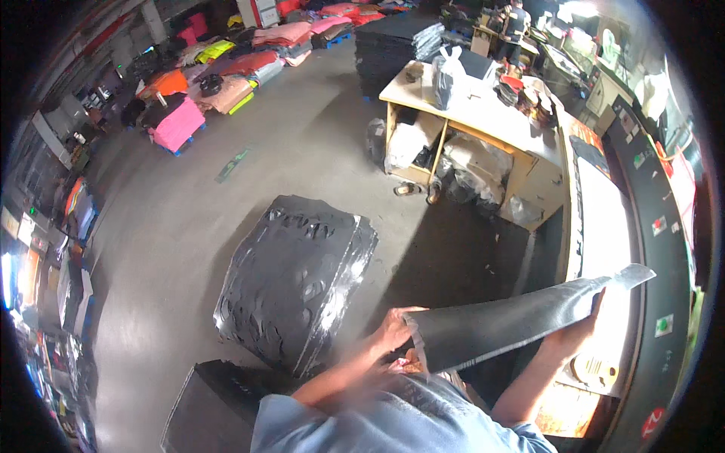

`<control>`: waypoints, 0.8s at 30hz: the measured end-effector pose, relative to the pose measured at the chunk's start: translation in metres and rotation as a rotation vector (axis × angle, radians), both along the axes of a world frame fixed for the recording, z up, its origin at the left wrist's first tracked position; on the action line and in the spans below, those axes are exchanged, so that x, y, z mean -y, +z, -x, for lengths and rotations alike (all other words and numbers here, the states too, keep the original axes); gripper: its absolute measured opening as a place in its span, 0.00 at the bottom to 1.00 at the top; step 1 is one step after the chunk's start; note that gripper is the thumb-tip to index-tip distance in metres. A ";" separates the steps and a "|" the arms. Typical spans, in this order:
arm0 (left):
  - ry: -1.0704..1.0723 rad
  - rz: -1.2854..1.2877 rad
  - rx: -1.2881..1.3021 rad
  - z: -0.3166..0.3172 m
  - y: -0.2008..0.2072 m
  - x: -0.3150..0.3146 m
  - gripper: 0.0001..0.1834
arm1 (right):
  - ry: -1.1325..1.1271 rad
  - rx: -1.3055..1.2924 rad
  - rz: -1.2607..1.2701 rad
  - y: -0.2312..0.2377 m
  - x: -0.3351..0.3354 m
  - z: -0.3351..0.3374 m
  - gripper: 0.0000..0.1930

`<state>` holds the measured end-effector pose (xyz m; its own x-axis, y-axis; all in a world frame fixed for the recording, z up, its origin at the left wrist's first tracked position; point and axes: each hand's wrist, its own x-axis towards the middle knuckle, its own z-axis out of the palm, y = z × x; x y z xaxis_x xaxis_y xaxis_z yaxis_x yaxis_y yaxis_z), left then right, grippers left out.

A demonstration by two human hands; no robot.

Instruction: The person repeatedly places a black sheet of material onto a flat press machine and uses a wooden hand tool to press and smooth the surface. They remove the sheet, reposition it, and repeat the pressing cycle multiple times. The person also briefly walks to a nearby stack of similar sheets, picks one up, and returns to the press to continue the task.

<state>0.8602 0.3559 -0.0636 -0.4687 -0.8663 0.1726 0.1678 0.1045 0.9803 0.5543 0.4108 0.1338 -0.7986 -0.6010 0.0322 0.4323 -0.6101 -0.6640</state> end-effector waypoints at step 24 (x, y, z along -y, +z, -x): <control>-0.289 0.274 -0.046 0.091 -0.004 0.367 0.14 | -1.134 -1.310 -0.798 0.019 0.076 0.073 0.27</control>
